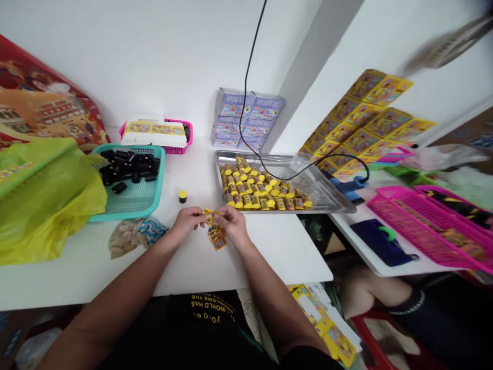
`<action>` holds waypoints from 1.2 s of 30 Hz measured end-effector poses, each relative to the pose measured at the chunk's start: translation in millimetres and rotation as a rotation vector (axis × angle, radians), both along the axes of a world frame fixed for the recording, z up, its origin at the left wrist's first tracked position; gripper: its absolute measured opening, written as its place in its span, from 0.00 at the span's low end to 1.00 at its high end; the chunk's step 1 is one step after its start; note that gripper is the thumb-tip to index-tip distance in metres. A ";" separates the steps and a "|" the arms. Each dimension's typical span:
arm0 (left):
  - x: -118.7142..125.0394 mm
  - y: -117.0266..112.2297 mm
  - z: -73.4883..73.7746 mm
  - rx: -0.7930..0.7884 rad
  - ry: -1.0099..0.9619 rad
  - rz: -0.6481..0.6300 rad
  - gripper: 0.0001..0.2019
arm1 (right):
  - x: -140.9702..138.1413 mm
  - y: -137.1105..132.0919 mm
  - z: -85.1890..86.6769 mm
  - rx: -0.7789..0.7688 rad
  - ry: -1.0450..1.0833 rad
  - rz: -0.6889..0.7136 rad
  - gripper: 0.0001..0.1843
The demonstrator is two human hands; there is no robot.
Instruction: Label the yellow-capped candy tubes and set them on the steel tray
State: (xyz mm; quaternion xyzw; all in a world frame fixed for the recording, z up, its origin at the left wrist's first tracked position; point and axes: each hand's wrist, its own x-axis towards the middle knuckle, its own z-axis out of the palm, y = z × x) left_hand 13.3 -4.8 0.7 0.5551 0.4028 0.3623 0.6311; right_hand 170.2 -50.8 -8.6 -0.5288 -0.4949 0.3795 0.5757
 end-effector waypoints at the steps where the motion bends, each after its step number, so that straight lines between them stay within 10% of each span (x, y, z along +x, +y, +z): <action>1: 0.0 -0.1 -0.1 -0.003 0.005 0.000 0.17 | 0.5 0.4 -1.6 0.002 -0.037 -0.041 0.11; 14: -7.3 10.8 1.6 0.014 -0.043 0.121 0.15 | 12.8 -4.8 -0.3 0.056 -0.934 -0.166 0.09; 24: -8.4 3.7 12.8 -0.005 -0.123 -0.004 0.15 | 1.9 -0.1 14.8 -0.017 -0.032 0.154 0.13; 36: -38.4 21.6 32.9 0.121 -0.027 0.036 0.14 | -3.5 47.8 29.5 -0.045 -0.229 0.151 0.11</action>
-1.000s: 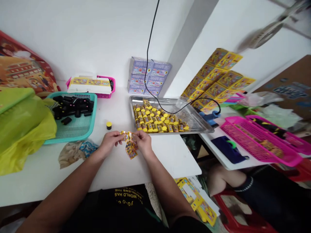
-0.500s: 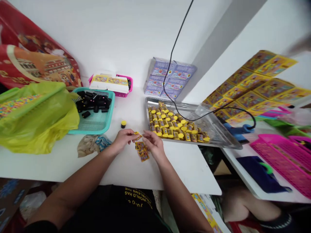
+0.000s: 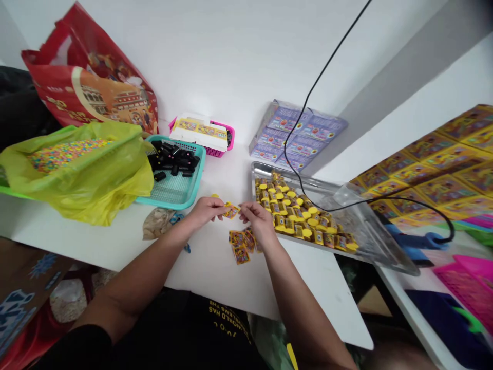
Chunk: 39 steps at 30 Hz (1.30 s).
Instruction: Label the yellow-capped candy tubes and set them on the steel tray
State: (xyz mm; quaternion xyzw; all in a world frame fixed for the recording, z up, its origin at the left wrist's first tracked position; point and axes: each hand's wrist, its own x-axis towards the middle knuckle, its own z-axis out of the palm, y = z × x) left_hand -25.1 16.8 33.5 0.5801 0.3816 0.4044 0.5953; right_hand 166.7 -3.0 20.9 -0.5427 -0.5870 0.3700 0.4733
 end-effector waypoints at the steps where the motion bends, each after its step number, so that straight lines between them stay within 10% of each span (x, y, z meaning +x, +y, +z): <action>1: -3.4 1.3 2.1 0.030 -0.011 0.035 0.14 | -4.2 8.1 0.6 0.025 -0.085 -0.001 0.11; 7: -12.3 6.0 4.3 0.117 -0.097 0.129 0.16 | -48.9 51.6 3.9 0.157 -0.779 0.054 0.17; 11: -12.8 6.2 3.7 0.158 -0.115 0.103 0.17 | -66.9 64.0 2.2 0.085 -0.910 0.191 0.04; 18: -11.4 5.6 3.7 0.133 -0.097 0.057 0.18 | -23.4 49.0 14.1 0.049 -0.206 -0.085 0.13; 22: -7.2 5.1 -1.0 0.119 -0.049 0.052 0.18 | 0.6 28.4 35.8 -0.005 0.271 0.064 0.13; 39: -5.7 4.4 -3.8 0.134 0.100 -0.051 0.15 | -5.5 13.6 25.7 -0.102 0.390 0.207 0.09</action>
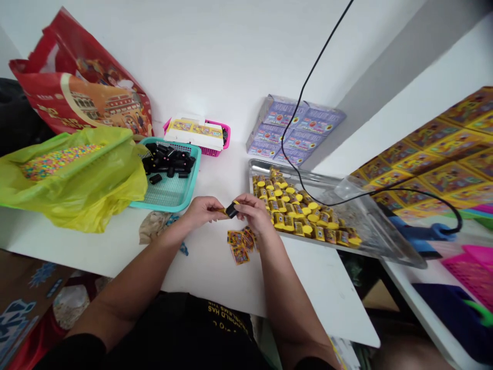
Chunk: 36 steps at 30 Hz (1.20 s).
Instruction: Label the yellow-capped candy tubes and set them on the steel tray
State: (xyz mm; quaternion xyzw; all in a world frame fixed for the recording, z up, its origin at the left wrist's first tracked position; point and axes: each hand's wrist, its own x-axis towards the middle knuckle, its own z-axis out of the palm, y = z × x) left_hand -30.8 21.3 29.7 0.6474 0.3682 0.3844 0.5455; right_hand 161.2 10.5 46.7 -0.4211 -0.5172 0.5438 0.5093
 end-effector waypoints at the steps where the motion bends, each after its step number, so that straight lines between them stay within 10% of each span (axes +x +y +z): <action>1: -0.5 -0.4 1.2 -0.017 0.003 -0.021 0.15 | -1.1 0.1 -0.6 -0.006 0.004 0.000 0.09; 13: 6.6 -1.5 -2.8 -0.160 -0.139 -0.053 0.13 | -5.9 -4.9 1.2 0.124 -0.120 -0.108 0.13; 28: 14.8 -5.8 -13.4 -0.363 -0.496 -0.162 0.16 | 1.5 0.2 -7.3 0.038 -0.177 0.101 0.16; 36: 14.8 -5.8 -11.0 -0.483 -0.645 -0.098 0.17 | -6.6 -3.0 -6.3 0.299 -0.369 0.056 0.18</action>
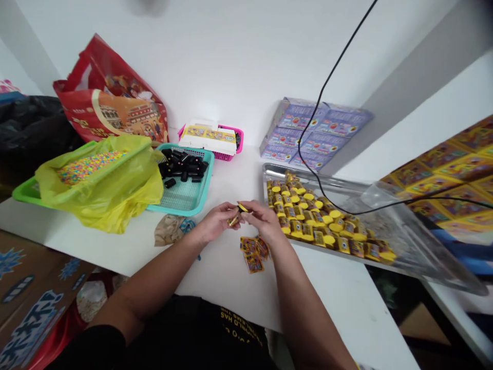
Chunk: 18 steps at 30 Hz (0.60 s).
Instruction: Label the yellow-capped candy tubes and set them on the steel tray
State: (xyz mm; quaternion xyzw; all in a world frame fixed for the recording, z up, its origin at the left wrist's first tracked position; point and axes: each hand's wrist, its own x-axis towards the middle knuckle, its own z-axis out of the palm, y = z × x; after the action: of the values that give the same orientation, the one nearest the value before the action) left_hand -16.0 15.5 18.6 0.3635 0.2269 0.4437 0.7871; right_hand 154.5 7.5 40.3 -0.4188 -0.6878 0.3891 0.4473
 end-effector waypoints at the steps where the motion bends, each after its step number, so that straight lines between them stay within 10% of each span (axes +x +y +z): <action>1: -0.5 0.1 1.3 -0.020 -0.017 0.033 0.17 | -4.2 -1.6 0.6 0.057 -0.070 -0.012 0.20; 13: 1.8 -1.2 1.0 -0.033 0.052 0.055 0.20 | -16.8 -4.9 -7.0 0.124 -0.019 -0.151 0.10; 18: 3.1 3.0 -5.5 -0.196 -0.015 -0.039 0.23 | -20.2 -11.3 -6.4 0.522 -0.136 -0.390 0.10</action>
State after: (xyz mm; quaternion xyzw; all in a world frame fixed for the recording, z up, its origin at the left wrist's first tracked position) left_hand -13.0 18.4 13.1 0.2856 0.2562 0.4068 0.8291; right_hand 134.4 -3.7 34.0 -0.4386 -0.6996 0.0780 0.5587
